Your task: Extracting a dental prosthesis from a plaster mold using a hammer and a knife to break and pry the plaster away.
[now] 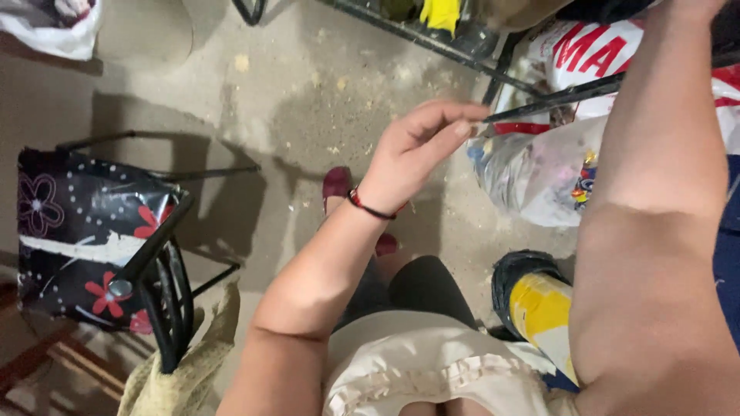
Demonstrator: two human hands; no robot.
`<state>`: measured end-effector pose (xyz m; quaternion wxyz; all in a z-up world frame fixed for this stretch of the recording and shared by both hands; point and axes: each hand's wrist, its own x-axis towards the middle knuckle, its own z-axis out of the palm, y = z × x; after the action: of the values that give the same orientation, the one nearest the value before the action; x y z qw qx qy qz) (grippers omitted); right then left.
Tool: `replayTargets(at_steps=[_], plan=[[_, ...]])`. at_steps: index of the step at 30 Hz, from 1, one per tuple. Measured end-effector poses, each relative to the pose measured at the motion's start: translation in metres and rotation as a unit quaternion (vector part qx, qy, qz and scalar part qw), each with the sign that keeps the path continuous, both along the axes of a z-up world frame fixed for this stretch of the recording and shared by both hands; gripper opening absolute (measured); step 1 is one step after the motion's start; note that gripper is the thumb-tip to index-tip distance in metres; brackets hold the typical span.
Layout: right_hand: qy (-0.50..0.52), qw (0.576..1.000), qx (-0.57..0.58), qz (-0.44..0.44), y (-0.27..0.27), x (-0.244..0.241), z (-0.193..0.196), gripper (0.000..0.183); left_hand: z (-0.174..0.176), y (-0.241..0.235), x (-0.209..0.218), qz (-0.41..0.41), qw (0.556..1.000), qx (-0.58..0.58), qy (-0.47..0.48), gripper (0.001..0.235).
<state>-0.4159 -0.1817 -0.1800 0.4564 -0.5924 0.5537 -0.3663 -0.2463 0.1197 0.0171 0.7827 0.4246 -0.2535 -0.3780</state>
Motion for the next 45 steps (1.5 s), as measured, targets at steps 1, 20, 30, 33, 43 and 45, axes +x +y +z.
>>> replayTargets(at_steps=[1,20,30,33,43,45], plan=[[-0.018,1.0,0.006,-0.008,-0.003,0.0,0.007,0.017,-0.001,0.001,-0.001,-0.002,1.0,-0.005,-0.007,0.023],[-0.321,0.925,0.141,-0.148,-0.089,0.07,0.107,0.012,0.012,-0.022,0.002,-0.05,0.995,0.065,-0.054,0.027],[-0.425,0.853,0.234,-0.191,-0.069,0.068,0.13,0.017,-0.007,-0.04,0.0,-0.081,0.975,0.167,-0.119,0.024],[-0.485,0.806,0.305,-0.149,0.006,0.012,0.077,0.048,-0.042,-0.046,0.008,-0.034,0.975,0.217,0.006,0.04],[-0.177,0.927,0.29,0.158,0.096,-0.179,0.055,0.069,-0.071,0.005,0.009,0.189,0.883,0.145,0.406,0.086],[-0.125,0.939,0.265,0.179,0.127,-0.132,0.167,0.061,-0.042,0.03,0.012,0.119,0.908,0.233,0.326,0.071]])
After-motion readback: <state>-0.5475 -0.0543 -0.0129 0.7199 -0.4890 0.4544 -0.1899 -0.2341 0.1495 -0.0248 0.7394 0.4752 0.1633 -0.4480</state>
